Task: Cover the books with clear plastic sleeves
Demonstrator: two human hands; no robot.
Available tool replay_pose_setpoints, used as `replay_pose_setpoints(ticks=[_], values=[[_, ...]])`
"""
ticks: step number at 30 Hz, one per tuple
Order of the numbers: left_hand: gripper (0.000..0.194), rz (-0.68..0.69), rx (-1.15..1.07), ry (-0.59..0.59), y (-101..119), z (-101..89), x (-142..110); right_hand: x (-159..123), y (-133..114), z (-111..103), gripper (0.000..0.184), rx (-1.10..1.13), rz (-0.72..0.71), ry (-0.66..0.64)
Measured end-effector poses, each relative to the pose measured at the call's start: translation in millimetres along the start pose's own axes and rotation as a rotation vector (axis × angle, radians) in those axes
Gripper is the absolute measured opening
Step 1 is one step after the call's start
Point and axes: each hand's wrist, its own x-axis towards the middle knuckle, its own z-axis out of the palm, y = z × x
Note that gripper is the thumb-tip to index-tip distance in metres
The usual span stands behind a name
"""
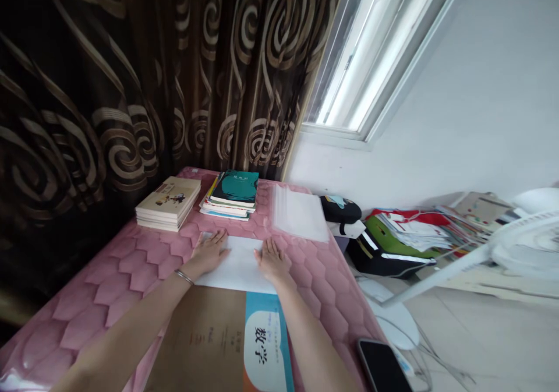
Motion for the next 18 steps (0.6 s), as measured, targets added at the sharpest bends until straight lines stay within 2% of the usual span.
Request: replay_pose_setpoints(ticks=[3, 5, 8, 11, 15, 18], values=[[0.058, -0.006, -0.009, 0.001, 1, -1.6, 1, -10, 12, -3, 0.064, 0.009, 0.024, 0.002], [0.054, -0.014, -0.013, 0.011, 2, -4.0, 3, -26, 20, 1, 0.060, 0.028, -0.005, 0.051], [0.047, -0.034, -0.008, 0.038, 5, -8.9, 7, -66, 34, 17, 0.054, 0.077, -0.073, 0.190], [0.043, -0.065, 0.010, 0.047, 9, -13.9, 14, -117, 48, 39, 0.048, 0.086, -0.013, 0.330], [0.039, -0.106, 0.026, 0.019, 11, -19.4, 24, -175, 57, 62, 0.051, 0.224, 0.011, 0.360], [0.041, -0.130, 0.020, -0.009, 9, -23.8, 30, -200, 56, 70, 0.048, 0.383, 0.026, 0.325]])
